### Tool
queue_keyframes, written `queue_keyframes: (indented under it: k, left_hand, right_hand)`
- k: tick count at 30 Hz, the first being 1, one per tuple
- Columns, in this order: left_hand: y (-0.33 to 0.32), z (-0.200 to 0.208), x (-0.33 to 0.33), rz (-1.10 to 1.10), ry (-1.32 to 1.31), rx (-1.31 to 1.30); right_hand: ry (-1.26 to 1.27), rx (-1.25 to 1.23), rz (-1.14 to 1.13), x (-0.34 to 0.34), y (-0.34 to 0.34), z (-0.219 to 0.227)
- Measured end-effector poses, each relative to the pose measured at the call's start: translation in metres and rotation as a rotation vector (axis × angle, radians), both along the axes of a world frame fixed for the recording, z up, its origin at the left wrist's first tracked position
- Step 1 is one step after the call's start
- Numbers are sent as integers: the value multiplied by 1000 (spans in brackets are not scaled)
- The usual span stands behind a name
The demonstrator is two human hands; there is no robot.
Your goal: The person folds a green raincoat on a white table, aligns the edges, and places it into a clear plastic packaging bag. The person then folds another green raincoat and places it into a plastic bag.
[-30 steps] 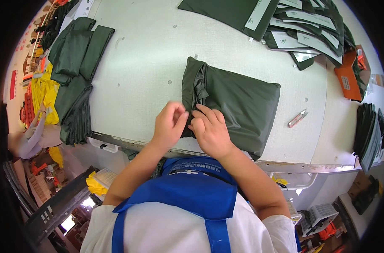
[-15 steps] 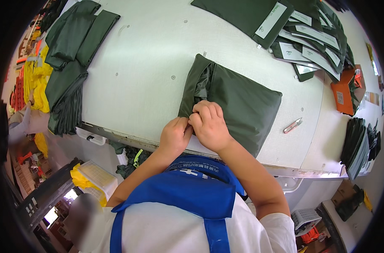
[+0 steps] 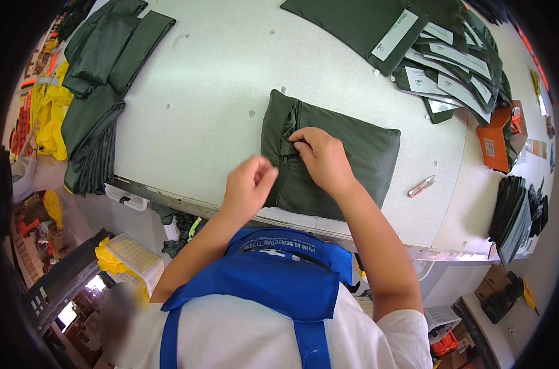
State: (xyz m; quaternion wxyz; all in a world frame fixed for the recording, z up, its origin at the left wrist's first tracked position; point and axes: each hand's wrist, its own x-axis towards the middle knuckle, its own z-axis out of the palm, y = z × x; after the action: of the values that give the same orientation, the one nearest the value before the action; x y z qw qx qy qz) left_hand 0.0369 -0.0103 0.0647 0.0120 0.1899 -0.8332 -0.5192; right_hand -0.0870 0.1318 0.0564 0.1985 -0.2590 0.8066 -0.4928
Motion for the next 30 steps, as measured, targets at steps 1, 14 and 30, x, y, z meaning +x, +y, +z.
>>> queue_keyframes:
  k: [1,14,30]
  left_hand:
    - [0,-3,-14,75,54,-19]
    - [-26,-25,-63,-64,-19,-111]
    - [-29,-30,-71,-229,-70,-121]
  right_hand:
    - [-50,71,43,-6,-2,1]
    - [-141,457,140,-27,-24,0]
    - [93,595,192,-15,-46,-18]
